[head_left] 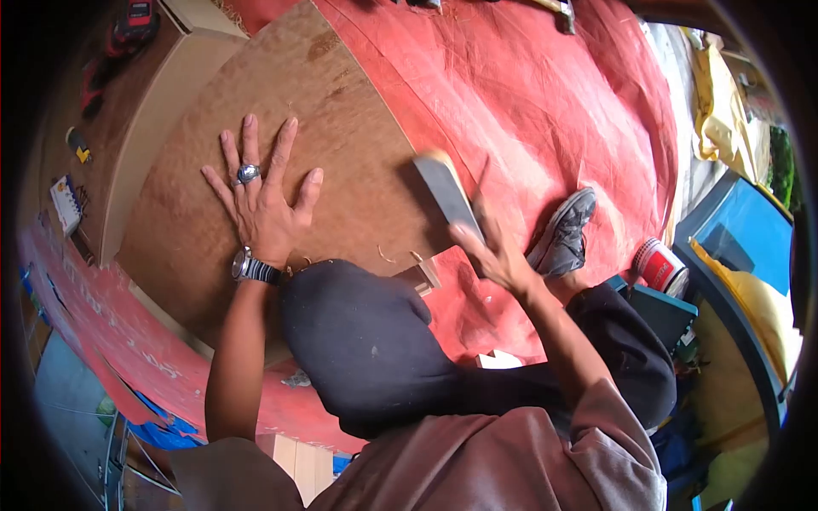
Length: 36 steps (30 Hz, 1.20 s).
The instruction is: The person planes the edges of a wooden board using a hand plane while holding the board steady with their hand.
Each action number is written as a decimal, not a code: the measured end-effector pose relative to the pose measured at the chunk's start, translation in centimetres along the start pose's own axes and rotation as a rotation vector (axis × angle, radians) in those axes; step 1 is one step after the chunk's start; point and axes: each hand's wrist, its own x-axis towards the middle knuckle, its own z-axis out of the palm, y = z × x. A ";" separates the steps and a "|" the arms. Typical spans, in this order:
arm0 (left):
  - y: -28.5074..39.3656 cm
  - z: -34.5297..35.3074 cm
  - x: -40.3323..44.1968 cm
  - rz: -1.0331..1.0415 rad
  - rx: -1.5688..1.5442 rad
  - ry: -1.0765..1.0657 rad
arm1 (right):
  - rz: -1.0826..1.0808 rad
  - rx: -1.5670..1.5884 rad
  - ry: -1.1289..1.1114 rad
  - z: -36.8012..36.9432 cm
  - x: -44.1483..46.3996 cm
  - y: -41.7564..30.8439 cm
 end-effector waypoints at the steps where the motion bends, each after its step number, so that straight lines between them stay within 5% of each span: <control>1: 0.0 0.0 -0.1 -0.003 0.003 -0.005 | 0.105 -0.047 -0.010 -0.3 -1.9 0.4; 7: -0.2 0.3 -0.1 0.012 0.021 0.018 | -0.138 0.050 0.123 0.2 12.6 -4.2; 10: -0.1 0.3 -0.2 0.017 0.032 0.029 | -0.032 0.119 0.041 0.0 19.4 -7.7; 13: -0.1 0.4 -0.2 0.016 0.059 0.031 | -0.085 0.049 0.135 1.1 16.6 -4.3; 16: -0.1 0.4 -0.1 0.003 0.057 0.031 | -0.061 0.054 0.159 1.0 4.8 -0.8; 19: 0.0 0.3 -0.1 0.005 0.032 0.036 | 0.270 0.118 0.017 0.3 -0.3 0.9; 23: 0.0 0.3 -0.2 -0.002 0.050 0.031 | -0.148 0.001 0.212 1.7 9.9 -1.5; 26: 0.0 0.3 -0.4 0.002 0.051 0.041 | 0.015 -0.083 0.100 0.2 17.9 -7.6; 31: -0.1 0.4 -0.3 -0.003 0.037 0.045 | -0.064 -0.078 0.233 1.7 8.6 -1.1; 35: 0.0 0.3 -0.2 -0.009 0.032 0.051 | 0.243 0.024 0.075 0.9 0.0 1.0; 36: -0.1 0.3 -0.2 -0.007 0.033 0.052 | 0.111 -0.037 0.118 1.1 0.9 2.1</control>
